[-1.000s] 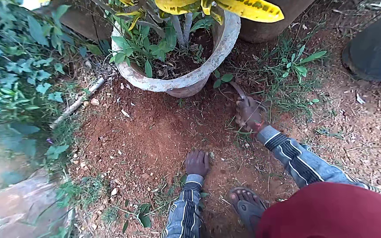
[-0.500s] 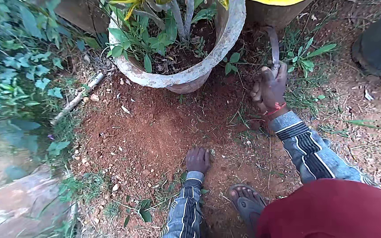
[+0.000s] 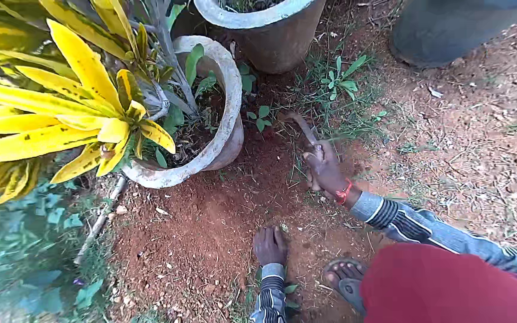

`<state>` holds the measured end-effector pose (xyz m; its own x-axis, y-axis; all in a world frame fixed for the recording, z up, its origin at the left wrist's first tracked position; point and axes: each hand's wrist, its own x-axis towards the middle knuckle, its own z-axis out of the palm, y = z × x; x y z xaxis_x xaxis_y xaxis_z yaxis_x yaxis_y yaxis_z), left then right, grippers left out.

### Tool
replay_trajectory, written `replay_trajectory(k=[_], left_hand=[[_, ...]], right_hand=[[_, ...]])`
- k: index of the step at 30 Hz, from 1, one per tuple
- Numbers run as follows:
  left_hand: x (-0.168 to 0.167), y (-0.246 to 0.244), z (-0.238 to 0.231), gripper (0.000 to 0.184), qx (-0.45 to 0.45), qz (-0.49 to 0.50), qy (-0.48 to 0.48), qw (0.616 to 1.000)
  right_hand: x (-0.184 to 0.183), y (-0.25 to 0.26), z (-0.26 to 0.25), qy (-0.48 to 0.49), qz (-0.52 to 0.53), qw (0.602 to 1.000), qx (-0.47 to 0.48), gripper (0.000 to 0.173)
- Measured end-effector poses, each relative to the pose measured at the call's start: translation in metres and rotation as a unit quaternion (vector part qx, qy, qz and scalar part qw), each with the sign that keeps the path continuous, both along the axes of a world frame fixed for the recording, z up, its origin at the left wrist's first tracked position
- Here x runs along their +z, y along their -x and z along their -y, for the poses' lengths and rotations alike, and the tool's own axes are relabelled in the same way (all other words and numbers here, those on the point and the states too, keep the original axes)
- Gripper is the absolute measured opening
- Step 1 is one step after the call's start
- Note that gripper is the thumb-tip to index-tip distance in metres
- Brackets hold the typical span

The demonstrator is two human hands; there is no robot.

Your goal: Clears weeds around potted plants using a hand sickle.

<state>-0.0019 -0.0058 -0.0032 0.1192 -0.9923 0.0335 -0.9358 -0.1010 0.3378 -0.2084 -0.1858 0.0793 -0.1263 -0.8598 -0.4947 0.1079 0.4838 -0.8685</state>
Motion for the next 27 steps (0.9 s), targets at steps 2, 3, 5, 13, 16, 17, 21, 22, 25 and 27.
replay_trajectory(k=[2,3,5,13,16,17,21,22,25,27], left_hand=[[-0.002,0.000,0.000,0.044,-0.002,0.005,0.014,1.000],[-0.003,0.000,-0.001,0.043,-0.001,0.008,0.023,1.000],[-0.004,-0.001,-0.002,0.043,-0.002,0.012,0.040,0.999],[-0.009,-0.001,-0.002,0.049,-0.005,0.003,0.054,0.999],[0.000,-0.002,0.000,0.045,0.006,-0.025,-0.008,1.000],[0.010,-0.002,0.009,0.039,0.011,-0.051,-0.046,0.998],[0.065,0.012,0.088,0.039,0.010,-0.086,-0.100,0.991],[0.075,0.016,0.116,0.048,0.003,-0.079,-0.088,0.993],[0.097,0.028,0.200,0.074,-0.034,-0.032,-0.085,0.995],[0.097,0.037,0.249,0.083,-0.047,0.021,-0.094,0.994]], right_hand=[[-0.012,-0.035,0.046,-0.038,0.007,0.998,0.053,0.040],[-0.023,-0.050,0.071,-0.058,0.006,0.995,0.087,0.042],[-0.036,-0.062,0.101,-0.073,0.045,0.991,0.105,0.046],[-0.024,0.000,0.032,0.000,0.137,0.990,0.041,0.032],[-0.030,0.064,0.011,0.089,-0.076,0.989,0.090,0.044],[-0.033,0.086,0.008,0.127,-0.149,0.977,0.085,0.046],[-0.072,0.167,0.002,0.220,-0.372,0.902,0.021,0.051],[-0.083,0.178,0.002,0.206,-0.392,0.896,0.004,0.052],[-0.100,0.191,0.004,0.109,-0.372,0.920,-0.053,0.055],[-0.100,0.190,0.007,0.091,-0.363,0.925,-0.072,0.054]])
